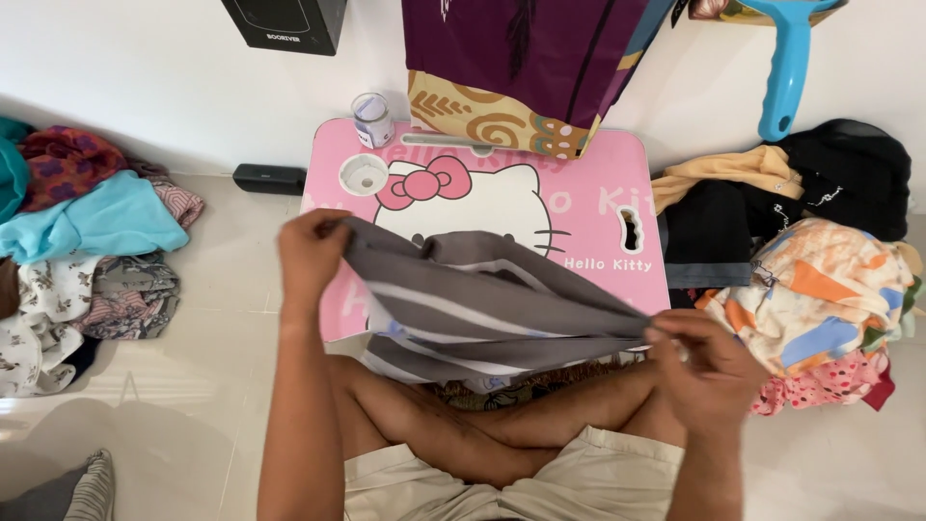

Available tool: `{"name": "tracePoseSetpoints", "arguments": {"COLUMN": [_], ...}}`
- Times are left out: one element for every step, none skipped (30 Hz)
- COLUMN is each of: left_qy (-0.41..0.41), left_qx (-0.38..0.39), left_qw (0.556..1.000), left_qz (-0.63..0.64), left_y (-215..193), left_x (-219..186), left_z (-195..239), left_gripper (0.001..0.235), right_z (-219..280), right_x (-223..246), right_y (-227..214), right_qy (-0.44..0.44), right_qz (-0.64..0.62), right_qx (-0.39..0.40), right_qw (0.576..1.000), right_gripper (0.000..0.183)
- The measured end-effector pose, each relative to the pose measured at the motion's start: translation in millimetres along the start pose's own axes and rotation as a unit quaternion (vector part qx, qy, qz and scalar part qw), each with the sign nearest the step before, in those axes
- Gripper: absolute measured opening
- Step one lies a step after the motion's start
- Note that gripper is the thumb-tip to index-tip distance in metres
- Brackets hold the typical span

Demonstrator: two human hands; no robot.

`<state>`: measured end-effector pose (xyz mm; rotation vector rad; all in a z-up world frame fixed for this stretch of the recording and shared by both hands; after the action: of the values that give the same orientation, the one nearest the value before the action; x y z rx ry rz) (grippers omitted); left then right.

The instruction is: The person folds a piece of patterned fabric on a small pink table and then uses a lint roller to clean it by hand.

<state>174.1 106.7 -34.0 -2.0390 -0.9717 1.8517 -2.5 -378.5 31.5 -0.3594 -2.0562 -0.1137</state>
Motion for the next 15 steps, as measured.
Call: {"name": "tracePoseSetpoints", "arguments": {"left_qy": [0.002,-0.05,-0.101,-0.099,-0.098,-0.097,-0.096,-0.063,-0.032,-0.032,-0.049,-0.066,-0.066,-0.079,-0.091], "left_qx": [0.0,-0.031,-0.063,-0.064,-0.086,-0.108,-0.111,-0.1,-0.089,-0.092,-0.038,0.015,0.015,0.064,0.113], "left_qw": [1.0,0.997,0.989,0.989,0.987,0.985,0.985,0.989,0.993,0.992,0.998,0.997,0.997,0.993,0.985], "left_qz": [0.0,0.046,0.092,0.092,0.094,0.095,0.095,0.085,0.075,0.075,0.02,-0.035,-0.035,-0.066,-0.095], "left_y": [-14.7,-34.1,-53.2,-63.5,-77.0,-90.4,-97.5,-103.0,-108.1,-114.0,-111.1,-107.9,-103.6,-91.6,-79.2], "left_x": [-14.5,-20.3,-26.0,-42.0,-57.7,-73.3,-77.8,-87.4,-96.7,-93.8,-89.3,-83.9,-80.9,-75.2,-69.5], "left_z": [6.3,13.5,21.1,31.0,41.0,51.2,57.2,61.8,67.2,72.9,76.9,81.8,88.9,96.6,104.0], "left_gripper": [0.026,0.02,0.014,0.014,0.024,0.034,0.034,0.033,0.033,0.033,0.032,0.034,0.034,0.035,0.036], "right_z": [-4.2,-8.1,-12.7,-13.7,-15.7,-17.6,-19.2,-20.4,-21.7,-21.6,-20.3,-19.1,-18.1,-17.1,-16.1], "right_x": [7.3,16.9,26.5,30.8,34.9,38.8,42.3,46.3,50.1,43.0,37.3,30.7,34.3,40.4,47.0], "right_y": [-10.6,-24.3,-37.3,-41.7,-45.0,-48.1,-50.4,-56.6,-62.8,-74.7,-90.9,-107.2,-107.8,-107.6,-107.7], "right_qy": [-0.001,-0.015,-0.029,-0.031,-0.034,-0.037,-0.039,-0.044,-0.049,-0.05,-0.062,-0.074,-0.074,-0.094,-0.114], "right_qz": [0.0,0.027,0.053,0.052,0.056,0.06,0.058,0.055,0.051,0.049,0.019,-0.01,-0.01,-0.024,-0.036], "right_qx": [-0.001,-0.021,-0.041,-0.042,-0.038,-0.033,-0.032,-0.057,-0.08,-0.079,-0.105,-0.131,-0.131,-0.124,-0.119], "right_qw": [1.0,0.999,0.997,0.997,0.997,0.997,0.997,0.996,0.994,0.994,0.992,0.989,0.989,0.988,0.986], "right_gripper": [0.014,0.015,0.017,0.017,0.018,0.019,0.019,0.019,0.019,0.019,0.019,0.02,0.02,0.016,0.015]}}
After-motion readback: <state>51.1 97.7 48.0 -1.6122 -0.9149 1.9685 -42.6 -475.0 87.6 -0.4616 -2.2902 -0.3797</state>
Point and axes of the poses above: each hand's wrist, its own z-axis away from the middle knuckle, its own y-axis out of the palm, x = y × z, the point moved 8 cm from there along -z, towards the middle knuckle, and after that the axes turned 8 degrees about -z, right-handed, at the moved point
